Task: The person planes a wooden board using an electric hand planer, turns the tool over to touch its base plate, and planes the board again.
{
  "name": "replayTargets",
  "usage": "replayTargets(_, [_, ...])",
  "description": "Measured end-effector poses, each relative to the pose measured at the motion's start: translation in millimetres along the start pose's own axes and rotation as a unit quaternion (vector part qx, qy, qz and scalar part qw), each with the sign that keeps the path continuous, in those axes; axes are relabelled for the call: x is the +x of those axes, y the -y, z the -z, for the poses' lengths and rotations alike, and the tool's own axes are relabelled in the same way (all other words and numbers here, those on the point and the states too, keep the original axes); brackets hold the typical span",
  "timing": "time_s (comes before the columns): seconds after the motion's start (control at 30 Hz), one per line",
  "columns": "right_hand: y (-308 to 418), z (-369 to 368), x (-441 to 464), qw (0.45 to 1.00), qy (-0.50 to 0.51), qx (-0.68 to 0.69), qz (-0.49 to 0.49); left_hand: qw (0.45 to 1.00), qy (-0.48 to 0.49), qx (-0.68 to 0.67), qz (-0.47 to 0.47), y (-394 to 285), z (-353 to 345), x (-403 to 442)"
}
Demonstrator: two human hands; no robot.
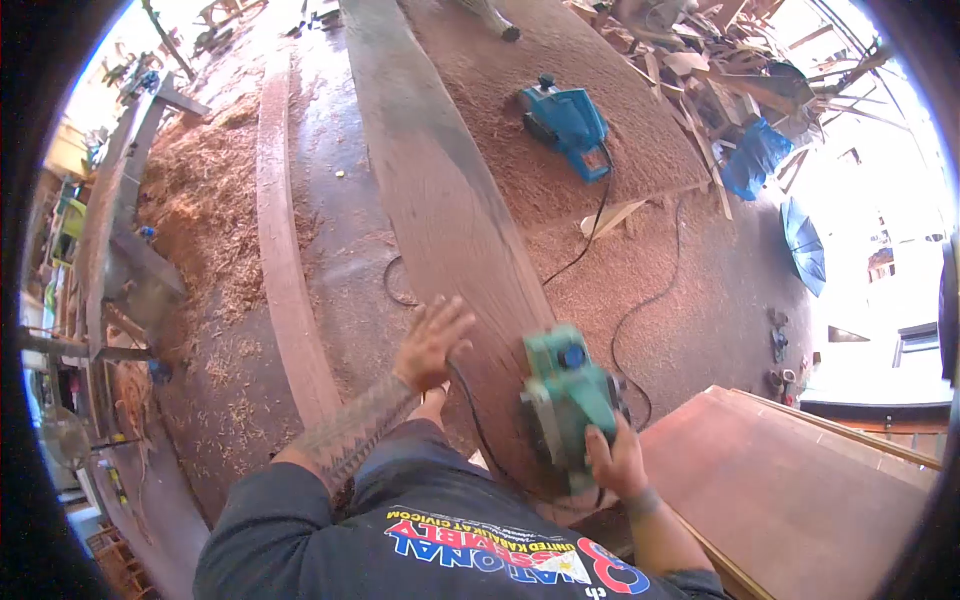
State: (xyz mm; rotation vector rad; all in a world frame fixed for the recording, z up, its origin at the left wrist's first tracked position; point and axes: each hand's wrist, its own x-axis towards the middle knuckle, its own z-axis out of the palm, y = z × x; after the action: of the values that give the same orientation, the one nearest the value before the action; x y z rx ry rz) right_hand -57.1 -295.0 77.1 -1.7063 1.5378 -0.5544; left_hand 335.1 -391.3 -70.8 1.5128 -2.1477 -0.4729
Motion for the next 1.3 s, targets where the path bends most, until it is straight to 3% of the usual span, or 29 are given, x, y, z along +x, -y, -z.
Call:
replayTargets(0.1, [42, -25, 122, 0.996, -0.034, 0.029, 0.078, 0.997, -0.054, 0.012, 0.058, 41, 14, 43])
replayTargets(0.23, [89, -61, 297, 0.997, -0.012, 0.048, 0.067, 0.99, -0.107, 0.033, 0.082, 73, 21, 73])
replayTargets(0.3, [107, -78, 388, 0.984, -0.027, -0.069, 0.162, 0.988, -0.116, 0.004, 0.1, 74, 23, 77])
replayTargets(0.37, [131, -94, 472, 0.982, -0.012, -0.09, 0.165, 0.986, -0.145, -0.035, 0.08, 75, 23, 74])
replayTargets(0.43, [163, -109, 545, 0.997, -0.011, 0.009, 0.073, 0.97, -0.214, -0.095, 0.069, 69, 19, 79])
replayTargets(0.57, [234, -110, 595, 0.999, 0.037, 0.019, 0.027, 0.977, -0.161, -0.083, 0.108, 71, 20, 77])
replayTargets(0.67, [231, -139, 676, 0.991, -0.079, -0.055, 0.095, 0.98, -0.148, -0.078, 0.11, 71, 22, 76])
replayTargets(0.73, [229, -145, 679, 0.995, -0.043, -0.002, 0.091, 0.982, -0.156, -0.064, 0.087, 74, 28, 73])
replayTargets(0.77, [215, -146, 672, 0.993, -0.013, 0.018, 0.113, 0.982, -0.161, -0.061, 0.075, 71, 29, 71])
replayTargets(0.83, [201, -143, 634, 0.994, 0.022, 0.095, 0.057, 0.943, -0.192, -0.238, 0.133, 82, 7, 51])
replayTargets(0.87, [172, -141, 606, 0.988, 0.022, 0.052, 0.141, 0.929, -0.216, -0.266, 0.14, 81, 9, 41])
replayTargets(0.93, [142, -129, 514, 0.986, 0.033, 0.024, 0.159, 0.896, -0.266, -0.321, 0.149, 79, 16, 23])
replayTargets(1.0, [119, -108, 392, 0.992, 0.046, 0.01, 0.117, 0.871, -0.303, -0.358, 0.149, 90, 6, -7])
replayTargets(1.1, [95, -65, 205, 0.997, 0.071, 0.026, 0.009, 0.788, -0.2, -0.483, 0.326, 76, -4, -57])
replayTargets(1.13, [94, -53, 149, 0.991, 0.08, 0.098, -0.052, 0.755, -0.198, -0.512, 0.358, 58, -9, -67])
replayTargets(1.17, [78, -43, 96, 0.987, 0.092, 0.097, -0.089, 0.721, -0.196, -0.539, 0.389, 36, -15, -75])
replayTargets(1.2, [40, -36, 44, 0.993, 0.096, 0.057, -0.05, 0.685, -0.194, -0.564, 0.418, 15, -21, -84])
replayTargets(1.23, [40, -24, -7, 0.991, 0.09, 0.03, -0.093, 0.618, -0.203, -0.647, 0.398, 9, -50, -102])
replayTargets(1.27, [11, -18, -55, 0.989, 0.101, 0.025, -0.105, 0.571, -0.13, -0.687, 0.431, -28, -22, -105])
replayTargets(1.3, [-8, -11, -98, 0.98, 0.121, 0.068, -0.141, 0.57, -0.079, -0.693, 0.434, -49, -11, -110])
